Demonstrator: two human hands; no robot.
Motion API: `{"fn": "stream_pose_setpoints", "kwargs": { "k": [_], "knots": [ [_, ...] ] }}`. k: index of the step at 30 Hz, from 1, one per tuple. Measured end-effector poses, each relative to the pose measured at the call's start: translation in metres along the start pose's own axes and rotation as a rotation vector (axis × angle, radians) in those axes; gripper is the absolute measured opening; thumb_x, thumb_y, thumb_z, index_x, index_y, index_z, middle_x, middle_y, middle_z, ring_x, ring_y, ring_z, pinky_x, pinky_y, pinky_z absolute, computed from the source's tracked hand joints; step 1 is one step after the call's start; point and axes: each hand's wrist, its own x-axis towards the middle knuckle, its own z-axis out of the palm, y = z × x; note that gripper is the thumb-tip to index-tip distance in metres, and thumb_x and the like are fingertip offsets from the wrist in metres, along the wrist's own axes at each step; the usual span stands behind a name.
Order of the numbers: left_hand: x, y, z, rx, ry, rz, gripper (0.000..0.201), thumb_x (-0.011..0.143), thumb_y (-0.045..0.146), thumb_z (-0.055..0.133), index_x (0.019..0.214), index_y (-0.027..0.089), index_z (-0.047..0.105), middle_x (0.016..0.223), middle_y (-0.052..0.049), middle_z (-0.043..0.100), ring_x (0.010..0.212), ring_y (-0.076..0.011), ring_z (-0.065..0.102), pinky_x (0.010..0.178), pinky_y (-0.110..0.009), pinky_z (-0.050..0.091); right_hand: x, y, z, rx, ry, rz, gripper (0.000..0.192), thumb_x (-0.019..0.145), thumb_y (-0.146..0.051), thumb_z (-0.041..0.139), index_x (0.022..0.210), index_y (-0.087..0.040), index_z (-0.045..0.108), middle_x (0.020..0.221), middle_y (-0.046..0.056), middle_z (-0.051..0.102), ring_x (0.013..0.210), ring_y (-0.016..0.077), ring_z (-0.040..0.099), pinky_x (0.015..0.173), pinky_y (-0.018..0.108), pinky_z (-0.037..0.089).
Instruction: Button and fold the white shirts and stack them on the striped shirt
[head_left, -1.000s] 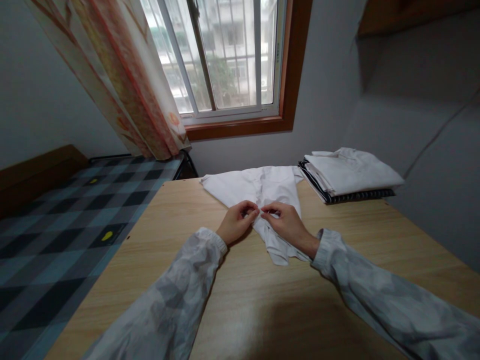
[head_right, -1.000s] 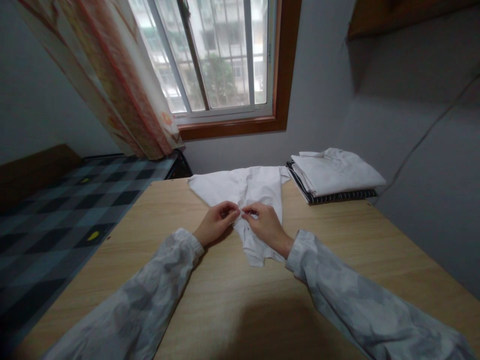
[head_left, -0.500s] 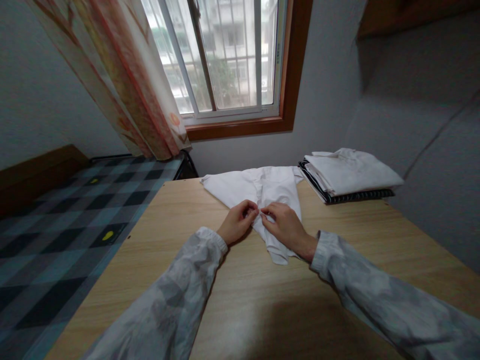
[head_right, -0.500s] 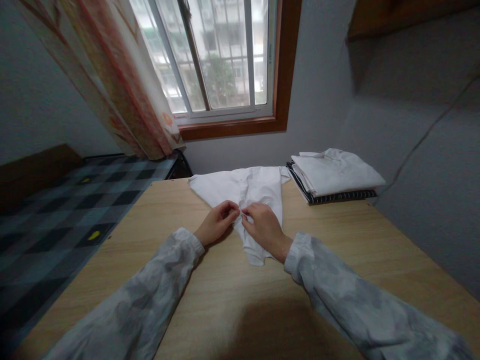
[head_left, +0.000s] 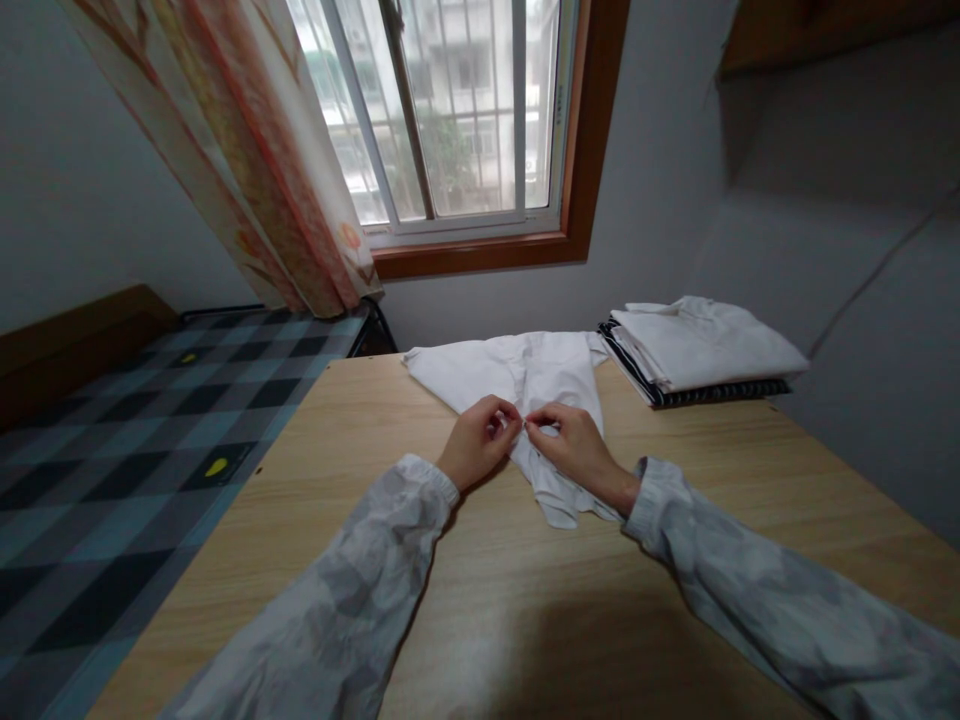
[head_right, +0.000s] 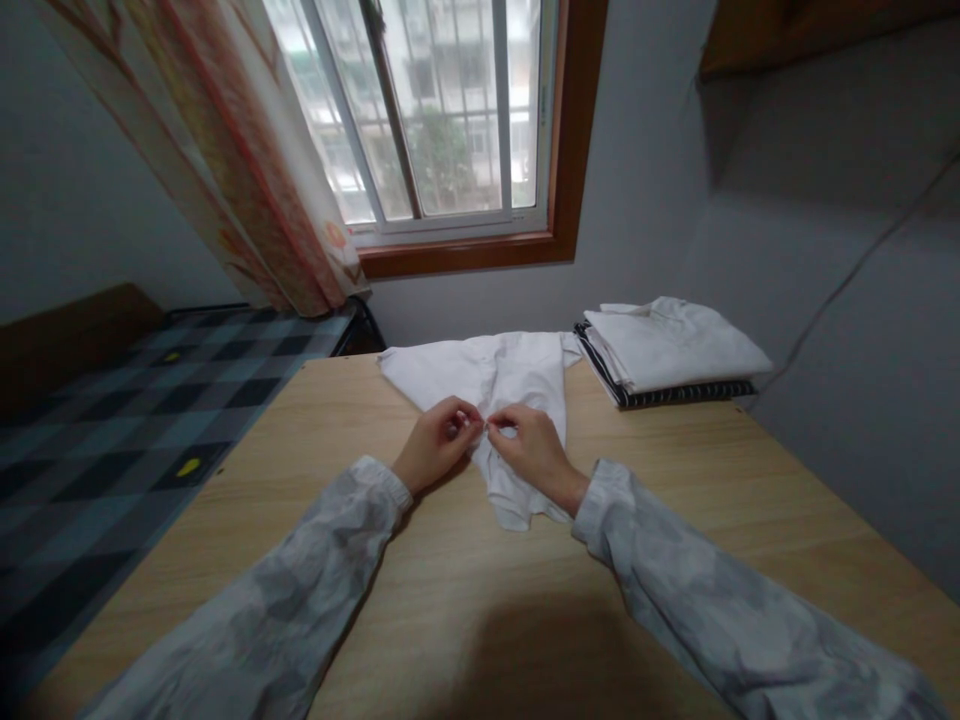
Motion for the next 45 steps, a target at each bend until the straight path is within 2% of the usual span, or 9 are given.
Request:
{"fn": "stream_pose_setpoints", "kwargs": {
  "k": [7, 14, 19, 23, 27, 32, 36, 41, 45],
  "knots": [
    [0.001, -0.005, 0.000, -0.012, -0.023, -0.019, 0.025, 0.097, 0.042, 0.070, 0.097, 0.018, 0.074, 0.086, -0.003, 0.070, 0.076, -0.0151, 0.059, 0.067, -0.026, 0.046, 0.001, -0.001, -0.001, 0.062, -0.004, 0.046, 0.012, 0.093, -0.027, 0.073, 0.095, -0.022, 0.084, 0.096, 0.005, 0.084, 0.088, 0.0225, 0.077, 0.081, 0.032, 0.055],
    [0.006, -0.013, -0.001, -0.186, -0.088, -0.144, 0.033, 0.095, 0.049, 0.070, 0.097, 0.016, 0.077, 0.081, -0.002, 0.071, 0.071, -0.0153, 0.059, 0.065, -0.026, 0.044, 0.006, 0.011, 0.000, 0.263, -0.066, 0.133, 0.019, 0.093, -0.034, 0.070, 0.096, -0.021, 0.085, 0.098, 0.005, 0.084, 0.092, 0.0236, 0.076, 0.087, 0.035, 0.057],
    [0.006, -0.014, -0.001, -0.158, 0.009, -0.166, 0.032, 0.097, 0.048, 0.066, 0.096, 0.017, 0.076, 0.087, -0.005, 0.076, 0.077, -0.0177, 0.066, 0.070, -0.028, 0.048, 0.009, 0.012, -0.004, 0.325, 0.000, 0.128, 0.026, 0.099, -0.037, 0.062, 0.108, -0.020, 0.081, 0.104, 0.007, 0.082, 0.098, 0.0238, 0.075, 0.093, 0.038, 0.057],
    [0.003, -0.011, -0.006, 0.154, 0.180, -0.230, 0.028, 0.098, 0.044, 0.062, 0.089, 0.020, 0.073, 0.078, -0.003, 0.073, 0.071, -0.0176, 0.063, 0.068, -0.029, 0.043, 0.008, 0.017, -0.023, 0.043, 0.137, 0.005, 0.027, 0.101, -0.034, 0.056, 0.114, -0.021, 0.075, 0.119, 0.011, 0.076, 0.112, 0.0269, 0.069, 0.102, 0.042, 0.053],
    [-0.002, 0.000, -0.013, 0.499, 0.188, -0.309, 0.034, 0.098, 0.046, 0.062, 0.074, 0.022, 0.067, 0.070, -0.002, 0.068, 0.068, -0.0184, 0.060, 0.071, -0.031, 0.037, -0.008, 0.035, -0.049, -0.433, 0.202, 0.012, 0.041, 0.095, -0.042, 0.065, 0.126, -0.016, 0.067, 0.126, 0.019, 0.069, 0.120, 0.0347, 0.060, 0.109, 0.050, 0.047],
    [-0.011, 0.012, -0.015, 0.648, 0.170, -0.285, 0.041, 0.098, 0.047, 0.063, 0.066, 0.022, 0.059, 0.080, -0.008, 0.069, 0.086, -0.0249, 0.062, 0.087, -0.038, 0.040, -0.032, 0.049, -0.068, -0.649, 0.150, 0.096, 0.045, 0.090, -0.062, 0.072, 0.103, -0.019, 0.068, 0.108, 0.018, 0.069, 0.109, 0.0360, 0.059, 0.103, 0.049, 0.046],
    [-0.025, 0.018, -0.004, 0.585, 0.188, -0.278, 0.032, 0.095, 0.051, 0.068, 0.082, 0.022, 0.066, 0.095, -0.012, 0.069, 0.100, -0.0296, 0.063, 0.096, -0.041, 0.042, -0.037, 0.042, -0.066, -0.452, 0.037, 0.113, 0.031, 0.091, -0.051, 0.068, 0.080, -0.023, 0.062, 0.091, 0.011, 0.069, 0.093, 0.0288, 0.060, 0.092, 0.042, 0.048],
    [-0.045, 0.026, 0.013, 0.483, 0.263, -0.328, 0.022, 0.091, 0.037, 0.074, 0.102, 0.022, 0.064, 0.124, -0.016, 0.069, 0.125, -0.0331, 0.060, 0.113, -0.046, 0.038, -0.033, 0.032, -0.063, 0.210, 0.032, 0.280, 0.035, 0.089, -0.054, 0.063, 0.096, -0.020, 0.067, 0.092, 0.005, 0.074, 0.085, 0.0236, 0.065, 0.075, 0.033, 0.050],
    [-0.045, 0.035, 0.023, 0.132, 0.304, -0.444, 0.033, 0.081, 0.031, 0.083, 0.102, 0.024, 0.058, 0.127, -0.014, 0.066, 0.138, -0.0342, 0.054, 0.115, -0.048, 0.041, -0.025, 0.029, -0.064, 0.420, 0.132, 0.427, 0.042, 0.074, -0.053, 0.070, 0.096, -0.017, 0.072, 0.088, 0.005, 0.076, 0.080, 0.0234, 0.064, 0.070, 0.032, 0.048]
  ]
}}
